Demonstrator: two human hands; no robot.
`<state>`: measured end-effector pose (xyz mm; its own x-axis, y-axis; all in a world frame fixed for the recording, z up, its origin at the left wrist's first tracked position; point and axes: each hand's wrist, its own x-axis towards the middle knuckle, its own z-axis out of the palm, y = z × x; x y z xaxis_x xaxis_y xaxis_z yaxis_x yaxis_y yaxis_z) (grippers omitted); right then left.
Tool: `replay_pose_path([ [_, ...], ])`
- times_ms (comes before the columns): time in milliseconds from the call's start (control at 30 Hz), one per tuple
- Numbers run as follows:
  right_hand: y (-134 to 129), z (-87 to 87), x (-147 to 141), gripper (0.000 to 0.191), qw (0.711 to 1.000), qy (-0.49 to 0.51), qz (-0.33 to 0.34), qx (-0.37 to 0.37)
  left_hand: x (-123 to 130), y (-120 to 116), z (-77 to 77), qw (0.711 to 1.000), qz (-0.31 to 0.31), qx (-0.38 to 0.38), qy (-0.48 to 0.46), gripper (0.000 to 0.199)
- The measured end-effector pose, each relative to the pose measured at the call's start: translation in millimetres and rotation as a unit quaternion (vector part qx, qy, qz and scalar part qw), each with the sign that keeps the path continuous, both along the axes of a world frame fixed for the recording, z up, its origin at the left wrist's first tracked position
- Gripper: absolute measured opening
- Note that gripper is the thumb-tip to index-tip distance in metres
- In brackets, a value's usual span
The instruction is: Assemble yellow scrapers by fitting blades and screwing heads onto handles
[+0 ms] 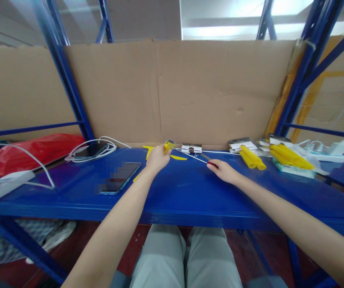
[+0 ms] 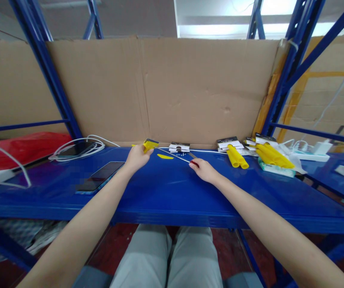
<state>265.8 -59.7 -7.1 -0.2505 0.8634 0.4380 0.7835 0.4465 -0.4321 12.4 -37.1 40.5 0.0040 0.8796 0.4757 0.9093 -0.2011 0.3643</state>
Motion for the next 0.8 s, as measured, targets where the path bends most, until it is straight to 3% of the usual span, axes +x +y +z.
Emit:
replay_pose_path([
  [67,1.2,-1.7,0.4,0.009,1.0,0.02,-0.011,-0.006,0.2,-0.1,0.0,1.0,0.001,0.0,-0.001,0.026],
  [200,3.5,-5.8,3.8,0.019,0.997,0.054,-0.046,0.004,-0.1,0.8,-0.3,1.0,-0.003,0.004,-0.009,0.026],
  [400,7.1,-7.3,8.7,0.015,0.996,0.082,-0.021,0.036,-0.9,2.5,-1.1,1.0,-0.009,0.006,-0.011,0.025],
  [600,12.8,-9.0,12.8,0.024,0.994,0.103,0.013,-0.017,-1.1,2.9,-1.5,1.0,-0.012,0.011,-0.011,0.026],
  [800,17.2,-15.1,14.0,0.026,0.991,0.131,-0.004,0.011,-0.4,1.2,-0.5,1.0,-0.007,0.01,-0.013,0.027],
])
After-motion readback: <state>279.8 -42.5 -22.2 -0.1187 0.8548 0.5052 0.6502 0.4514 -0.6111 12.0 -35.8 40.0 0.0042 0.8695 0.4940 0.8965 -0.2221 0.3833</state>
